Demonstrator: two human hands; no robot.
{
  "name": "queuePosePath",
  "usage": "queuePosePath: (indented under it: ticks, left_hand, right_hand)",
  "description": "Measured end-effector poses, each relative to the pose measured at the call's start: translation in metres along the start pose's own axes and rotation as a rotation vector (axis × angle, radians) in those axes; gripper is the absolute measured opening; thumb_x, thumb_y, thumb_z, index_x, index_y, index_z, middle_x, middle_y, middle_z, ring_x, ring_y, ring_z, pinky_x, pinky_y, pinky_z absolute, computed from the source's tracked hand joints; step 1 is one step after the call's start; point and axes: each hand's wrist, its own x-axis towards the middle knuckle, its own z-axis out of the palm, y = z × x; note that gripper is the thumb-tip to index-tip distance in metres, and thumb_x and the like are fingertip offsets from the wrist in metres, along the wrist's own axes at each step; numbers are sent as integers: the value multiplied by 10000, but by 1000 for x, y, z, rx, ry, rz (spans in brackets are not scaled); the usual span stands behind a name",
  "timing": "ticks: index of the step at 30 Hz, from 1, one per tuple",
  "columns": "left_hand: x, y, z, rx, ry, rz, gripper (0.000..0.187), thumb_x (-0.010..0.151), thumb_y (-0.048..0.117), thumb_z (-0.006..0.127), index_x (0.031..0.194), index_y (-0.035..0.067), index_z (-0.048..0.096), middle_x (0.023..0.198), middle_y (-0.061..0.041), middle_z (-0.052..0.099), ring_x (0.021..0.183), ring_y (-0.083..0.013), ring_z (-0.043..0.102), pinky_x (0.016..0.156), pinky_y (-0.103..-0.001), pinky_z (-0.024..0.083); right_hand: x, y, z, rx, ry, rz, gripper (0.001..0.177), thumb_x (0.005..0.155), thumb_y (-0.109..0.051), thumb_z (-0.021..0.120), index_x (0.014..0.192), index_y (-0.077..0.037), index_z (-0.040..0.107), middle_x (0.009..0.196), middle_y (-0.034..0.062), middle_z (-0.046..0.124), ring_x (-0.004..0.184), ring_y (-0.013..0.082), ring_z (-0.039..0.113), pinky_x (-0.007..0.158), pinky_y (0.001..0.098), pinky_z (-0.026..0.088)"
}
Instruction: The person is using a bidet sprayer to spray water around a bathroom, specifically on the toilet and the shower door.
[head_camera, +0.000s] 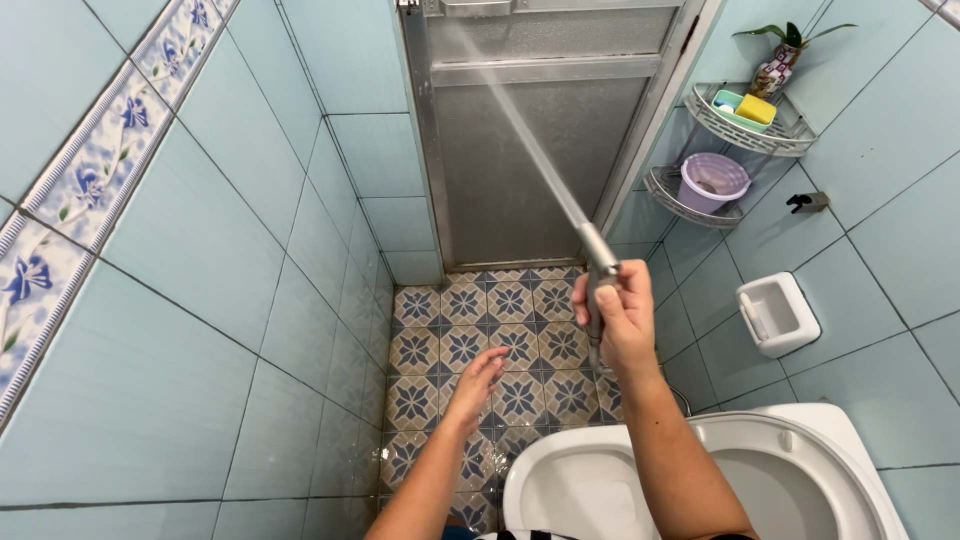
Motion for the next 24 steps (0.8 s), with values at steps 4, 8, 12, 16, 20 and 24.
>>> queuePosePath:
  ticks: [4,8,12,16,20,24]
  left_hand:
    - [2,-2,2,6,-12,8,366,980,352,586,1312,227,672,1140,66,662,996,-81,525,897,-291,405]
    - [3,2,5,11,-4,-2,369,979,356,577,1315,232,668,1170,62,663,1024,-75,540,921,-294,411]
    - [4,0,9,22,-5,-15,376,977,350,579,1323,230,666,1202,45,673,1034,-82,543,935,-296,412]
    - [6,2,10,47,-22,8,377,985,348,567,1327,226,668,1201,34,672,1033,-88,554,922,-297,423]
    - [4,2,9,45,-25,-2,374,990,334,560,1332,224,663,1220,36,674,1032,-92,556,921,-286,423]
    - [5,4,7,40,-24,23,375,991,334,559,1336,227,659,1220,29,685,1039,-95,566,923,-287,428]
  right_hand:
    - [2,8,0,-58,59,238,180,1061,-172,552,1127,-78,413,930,144,611,700,142,539,630,256,458]
    - [0,1,5,-3,22,104,185,1070,-186,552,1145,-85,416,949,122,620,731,126,546,665,254,477]
    - [-2,8,2,-82,56,326,160,1057,-175,552,1109,-74,440,895,117,617,675,129,539,615,244,446]
    - [-8,7,8,-80,64,278,153,1057,-183,546,1097,-77,443,900,101,621,681,116,548,614,242,453]
    - [-16,17,7,-36,13,235,176,1035,-189,559,1110,-91,433,912,94,631,694,112,555,627,245,468]
    - [-20,34,8,-137,40,428,173,1037,-183,567,1120,-70,465,860,112,604,653,130,537,575,256,450]
